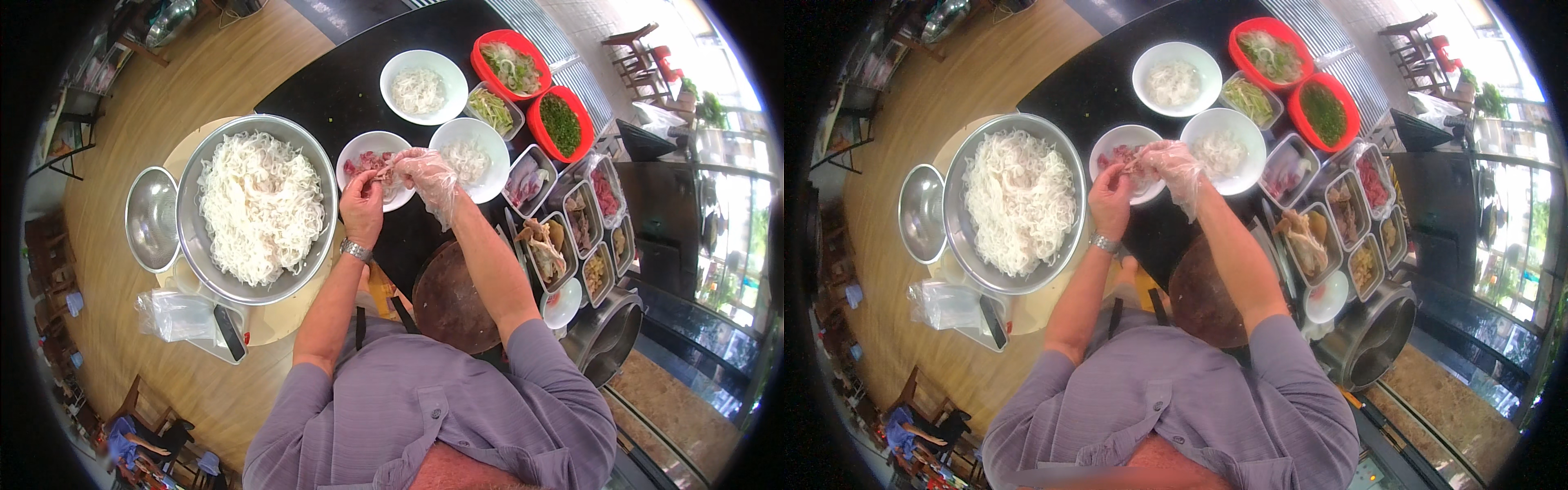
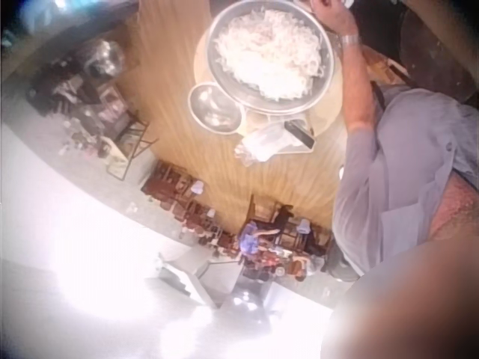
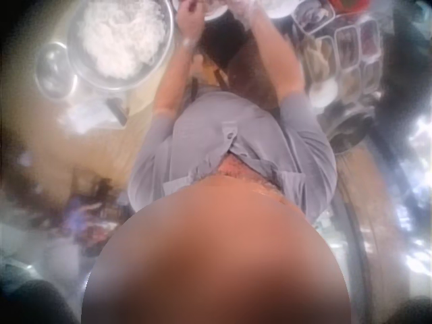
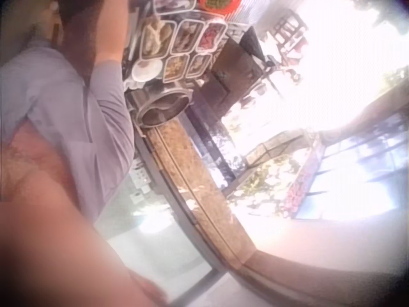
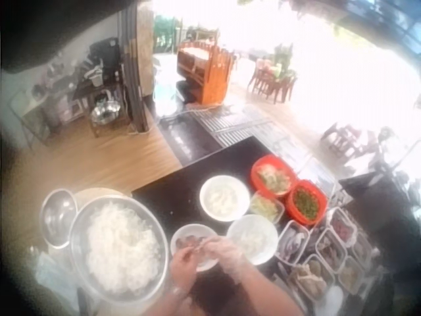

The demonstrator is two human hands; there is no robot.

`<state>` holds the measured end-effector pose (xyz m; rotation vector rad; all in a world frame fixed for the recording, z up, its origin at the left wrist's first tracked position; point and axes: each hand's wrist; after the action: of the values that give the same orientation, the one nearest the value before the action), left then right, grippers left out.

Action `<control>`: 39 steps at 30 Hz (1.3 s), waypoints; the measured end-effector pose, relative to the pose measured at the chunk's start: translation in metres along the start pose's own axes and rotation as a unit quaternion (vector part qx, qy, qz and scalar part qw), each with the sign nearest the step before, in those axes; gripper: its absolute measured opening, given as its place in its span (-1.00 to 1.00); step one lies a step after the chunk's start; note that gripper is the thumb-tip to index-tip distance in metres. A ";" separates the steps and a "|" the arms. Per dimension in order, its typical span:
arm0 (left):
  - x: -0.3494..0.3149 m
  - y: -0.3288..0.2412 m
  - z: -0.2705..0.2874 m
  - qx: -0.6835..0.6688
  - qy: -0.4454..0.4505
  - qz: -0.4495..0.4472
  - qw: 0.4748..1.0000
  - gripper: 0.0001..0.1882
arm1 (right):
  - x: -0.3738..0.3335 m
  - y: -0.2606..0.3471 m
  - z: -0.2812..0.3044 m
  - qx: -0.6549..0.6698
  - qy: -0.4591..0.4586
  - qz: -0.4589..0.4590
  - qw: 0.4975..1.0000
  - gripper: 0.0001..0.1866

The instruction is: The person assembles bowls of noodle soup by placing noodles, sliced meat, and vegetables into bowls, then ladles hot broth over the ingredients. The finished bowls are handed to a customer.

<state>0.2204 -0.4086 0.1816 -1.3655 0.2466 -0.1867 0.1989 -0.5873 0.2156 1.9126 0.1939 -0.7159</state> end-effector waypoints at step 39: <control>0.002 0.003 0.006 0.413 0.143 -0.238 0.867 -0.80 | -0.088 0.052 0.005 0.112 0.001 0.092 0.989 -0.95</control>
<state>0.2239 -0.4026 0.1798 -0.5075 0.0476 -0.8185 0.1490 -0.5990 0.3038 2.1114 -0.0647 -0.6337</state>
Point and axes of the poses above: each hand's wrist, its own x-axis towards the middle knuckle, its own z-axis out of the back of the hand, y = z × x, and after that the axes turned 3 degrees about -z, right-handed
